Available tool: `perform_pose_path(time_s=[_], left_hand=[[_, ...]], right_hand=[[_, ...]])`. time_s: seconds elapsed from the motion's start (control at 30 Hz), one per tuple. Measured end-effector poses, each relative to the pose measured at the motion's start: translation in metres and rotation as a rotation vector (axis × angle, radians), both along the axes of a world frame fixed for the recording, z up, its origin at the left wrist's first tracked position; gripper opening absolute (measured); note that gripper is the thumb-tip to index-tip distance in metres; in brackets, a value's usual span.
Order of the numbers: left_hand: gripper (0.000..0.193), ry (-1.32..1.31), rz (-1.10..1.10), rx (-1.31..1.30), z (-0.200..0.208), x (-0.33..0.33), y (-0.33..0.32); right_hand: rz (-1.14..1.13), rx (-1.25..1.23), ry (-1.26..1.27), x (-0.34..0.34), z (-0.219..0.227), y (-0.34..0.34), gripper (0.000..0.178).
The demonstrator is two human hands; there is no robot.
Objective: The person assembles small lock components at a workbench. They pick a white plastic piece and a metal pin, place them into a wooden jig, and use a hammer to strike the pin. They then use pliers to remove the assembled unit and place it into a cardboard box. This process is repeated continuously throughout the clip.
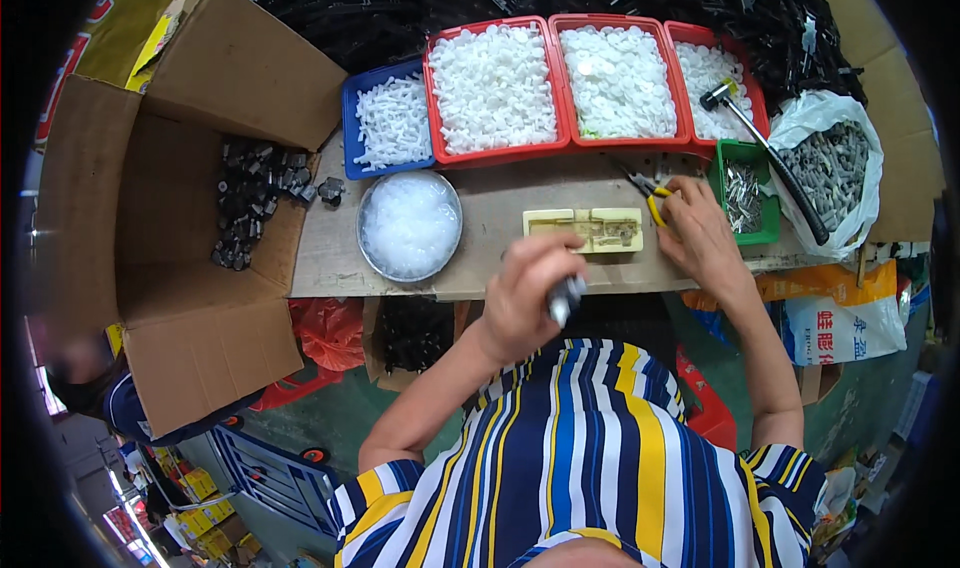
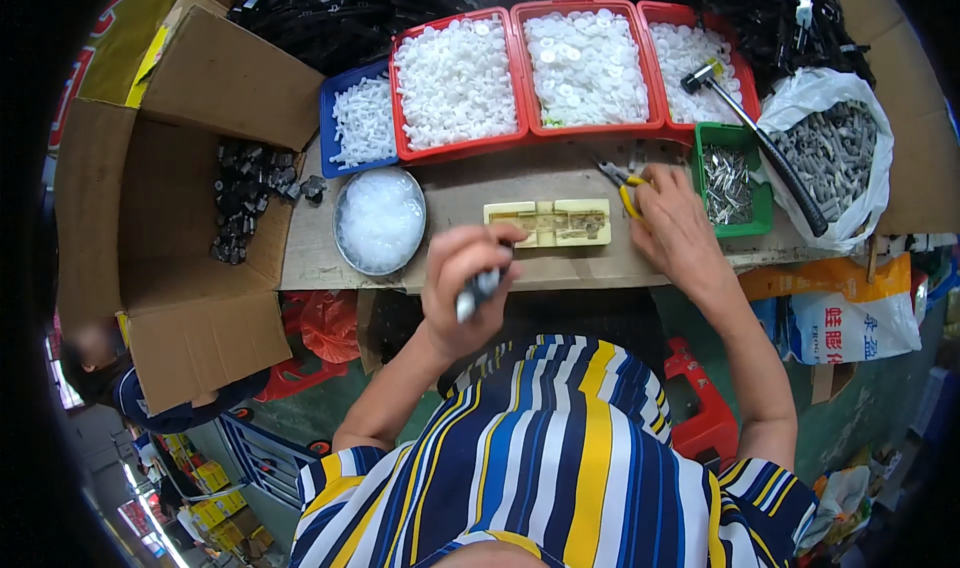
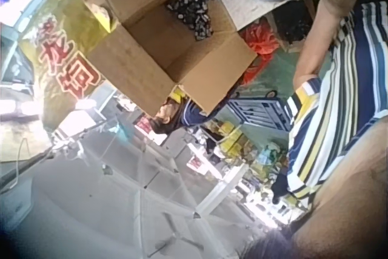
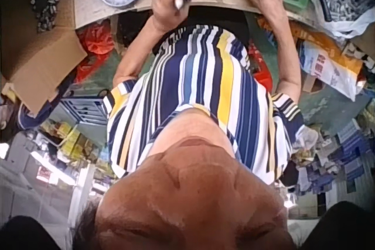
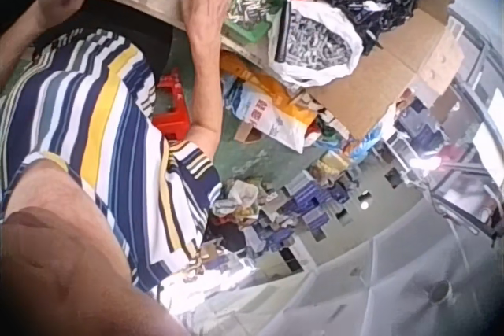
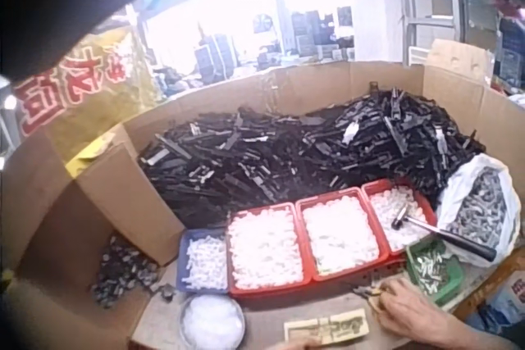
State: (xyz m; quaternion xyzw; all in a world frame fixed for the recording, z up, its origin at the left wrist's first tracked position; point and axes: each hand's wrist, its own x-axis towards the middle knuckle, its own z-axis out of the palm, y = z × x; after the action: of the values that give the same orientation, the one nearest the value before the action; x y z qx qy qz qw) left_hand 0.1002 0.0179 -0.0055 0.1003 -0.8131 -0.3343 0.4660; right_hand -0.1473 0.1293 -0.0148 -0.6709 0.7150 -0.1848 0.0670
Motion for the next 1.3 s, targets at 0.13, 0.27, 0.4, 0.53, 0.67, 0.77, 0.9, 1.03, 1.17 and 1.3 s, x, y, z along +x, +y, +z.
perform_pose_path(time_s=[0.13,0.27,0.4,0.53,0.67,0.77,0.9,1.03,1.17,1.3], left_hand=[[0.03,-0.179,0.044,0.064,-0.01,-0.002,0.0],[0.027,-0.316,0.106,0.24,-0.001,-0.001,0.0],[0.029,-0.358,0.059,0.369,-0.002,0.0,0.001],[0.032,-0.395,0.038,0.414,0.002,-0.004,0.004],[0.03,-0.404,0.019,0.428,0.003,-0.006,0.007],[0.026,-0.392,0.026,0.41,0.004,-0.007,0.01],[0.024,-0.398,0.029,0.38,0.013,-0.006,0.011],[0.02,-0.463,-0.066,0.51,0.007,0.001,0.01],[0.028,-0.492,-0.353,0.76,0.002,0.009,0.0],[0.034,-0.401,-0.775,1.376,0.002,0.013,-0.003]], right_hand=[[-0.11,0.06,0.161,0.007,-0.003,-0.006,0.022],[-0.157,0.034,0.135,0.007,-0.001,-0.002,0.015],[-0.067,0.01,-0.35,0.015,0.023,0.008,0.016],[0.01,-0.111,-0.283,0.035,0.037,0.008,0.027],[0.031,-0.112,-0.242,0.041,0.039,0.008,0.029],[0.059,-0.082,-0.244,0.044,0.042,0.007,0.024],[0.131,-0.04,-0.239,0.046,0.033,0.009,0.017],[0.166,-0.052,-0.207,0.053,0.03,0.012,0.018],[0.182,-0.029,-0.229,0.051,0.029,0.022,0.02],[0.204,-0.039,-0.267,0.051,0.029,0.031,0.021]])
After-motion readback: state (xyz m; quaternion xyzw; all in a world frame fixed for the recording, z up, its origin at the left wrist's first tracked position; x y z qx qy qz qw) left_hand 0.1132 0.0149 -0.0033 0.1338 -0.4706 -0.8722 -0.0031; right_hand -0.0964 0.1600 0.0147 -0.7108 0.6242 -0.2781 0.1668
